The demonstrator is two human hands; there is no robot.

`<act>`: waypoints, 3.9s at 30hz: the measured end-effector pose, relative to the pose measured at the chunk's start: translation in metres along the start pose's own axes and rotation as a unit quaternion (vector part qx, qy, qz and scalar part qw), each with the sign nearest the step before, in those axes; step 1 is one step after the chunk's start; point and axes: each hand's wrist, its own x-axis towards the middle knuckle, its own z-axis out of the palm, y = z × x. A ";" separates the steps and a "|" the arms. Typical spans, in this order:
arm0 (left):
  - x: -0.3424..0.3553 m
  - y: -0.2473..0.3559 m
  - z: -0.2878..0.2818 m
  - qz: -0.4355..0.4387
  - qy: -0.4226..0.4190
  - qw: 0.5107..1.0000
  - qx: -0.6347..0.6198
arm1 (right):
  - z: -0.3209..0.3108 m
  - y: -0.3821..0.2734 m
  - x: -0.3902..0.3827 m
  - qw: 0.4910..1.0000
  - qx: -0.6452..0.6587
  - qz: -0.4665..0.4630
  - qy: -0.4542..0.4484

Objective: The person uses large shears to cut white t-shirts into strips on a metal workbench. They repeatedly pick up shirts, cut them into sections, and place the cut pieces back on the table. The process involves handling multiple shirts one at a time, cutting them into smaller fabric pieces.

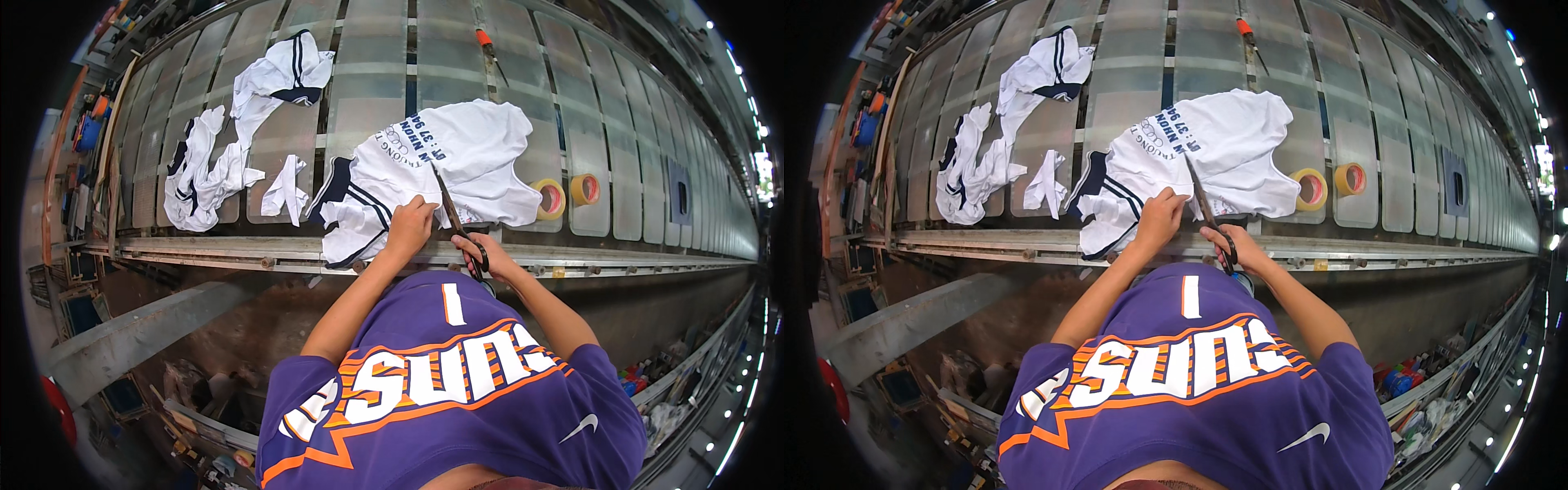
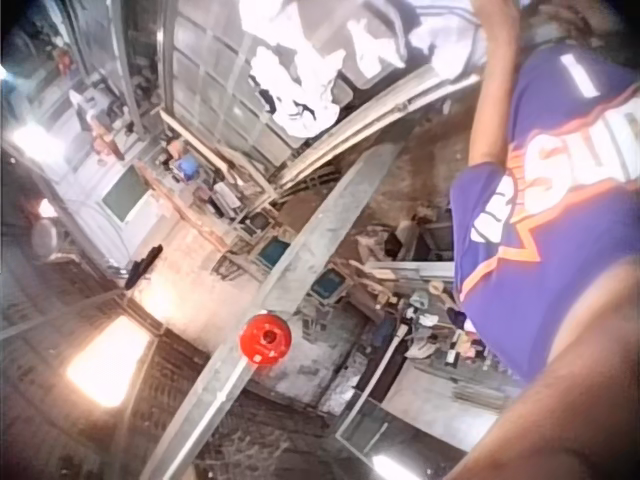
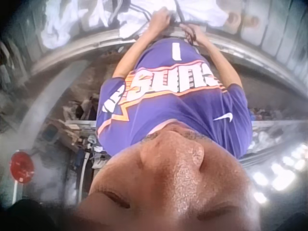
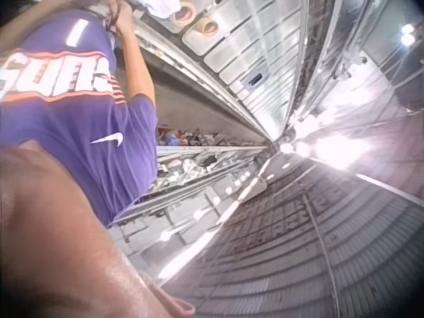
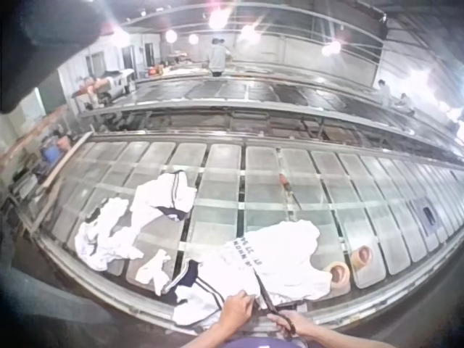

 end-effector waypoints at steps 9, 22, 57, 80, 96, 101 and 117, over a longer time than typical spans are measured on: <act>0.003 0.006 -0.012 0.009 0.034 0.999 -0.040 | -0.007 0.001 0.013 0.996 -0.002 0.006 -0.088; -0.006 0.004 -0.023 0.028 0.025 0.998 -0.056 | -0.001 -0.024 0.055 0.999 -0.027 0.009 -0.046; -0.040 0.017 -0.057 0.015 0.061 0.992 -0.106 | -0.002 -0.057 0.105 0.998 -0.014 -0.064 -0.013; 0.066 0.054 -0.272 -0.130 0.157 0.932 -0.300 | 0.047 -0.161 0.058 0.913 -0.061 -0.390 -0.100; 0.130 0.024 -0.250 0.016 -0.103 0.931 -0.350 | 0.025 -0.364 -0.062 0.835 -0.186 -0.508 -0.101; 0.149 0.077 -0.112 0.005 -0.227 0.896 -0.382 | -0.005 -0.354 -0.057 0.847 -0.127 -0.504 -0.111; 0.081 -0.013 -0.229 -0.404 -0.206 0.791 -0.411 | -0.064 -0.123 0.038 0.927 0.141 -0.330 0.105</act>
